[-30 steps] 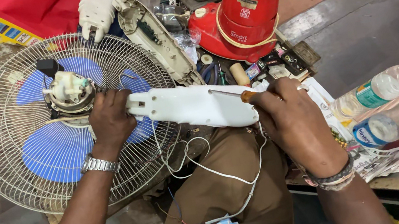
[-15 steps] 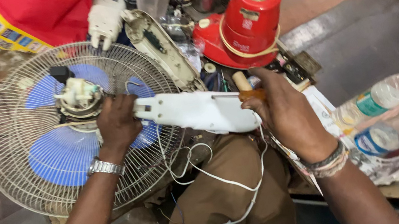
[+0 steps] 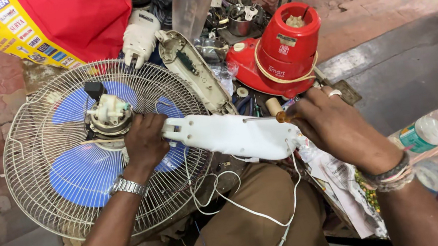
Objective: The person cleans the fan housing with a cloth, then uses a screwdriver to tighten screws on the white plastic casing attached to the fan motor. The person continues to wipe and adjust the housing throughout the clip.
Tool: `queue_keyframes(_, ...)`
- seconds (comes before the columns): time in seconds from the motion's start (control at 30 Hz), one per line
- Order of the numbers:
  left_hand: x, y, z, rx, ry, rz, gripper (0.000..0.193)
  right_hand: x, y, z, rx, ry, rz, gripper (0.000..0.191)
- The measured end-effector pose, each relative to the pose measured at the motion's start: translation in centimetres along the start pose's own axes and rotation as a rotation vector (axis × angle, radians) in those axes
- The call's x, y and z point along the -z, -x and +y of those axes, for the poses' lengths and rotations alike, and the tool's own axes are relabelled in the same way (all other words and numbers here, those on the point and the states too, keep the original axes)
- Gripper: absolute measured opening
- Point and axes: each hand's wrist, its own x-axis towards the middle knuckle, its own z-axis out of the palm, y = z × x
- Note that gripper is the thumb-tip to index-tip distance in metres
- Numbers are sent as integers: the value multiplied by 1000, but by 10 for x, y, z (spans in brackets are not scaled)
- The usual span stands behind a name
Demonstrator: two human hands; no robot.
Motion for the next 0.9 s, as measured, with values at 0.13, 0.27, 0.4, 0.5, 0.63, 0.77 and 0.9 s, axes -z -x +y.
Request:
queue_keyframes(0.13, 1, 0, 0, -15, -21, 17, 47, -23, 0, -18, -335, -121, 180, 38)
queue_keyframes(0.27, -1, 0, -2, 11, -10, -11, 45, -25, -1, -22, -436, 45, -24, 22)
queue_keyframes(0.4, -2, -1, -2, -1, -12, 3, 46, -1, -10, -3, -77, -46, -144, 20)
queue_keyframes(0.5, -2, 0, -2, 4, -3, 1, 49, 11, -12, 0, 52, -69, -143, 28)
queue_keyframes(0.63, -3, 0, -3, 24, -19, -39, 49, 5, -11, -11, -122, -43, -28, 44)
queue_keyframes(0.77, -3, 0, -4, -4, -12, -11, 49, -5, -13, -14, -629, 133, -323, 29)
queue_keyframes(0.9, -1, -1, -2, 7, -16, -12, 47, 5, -13, -1, -56, -48, -164, 21)
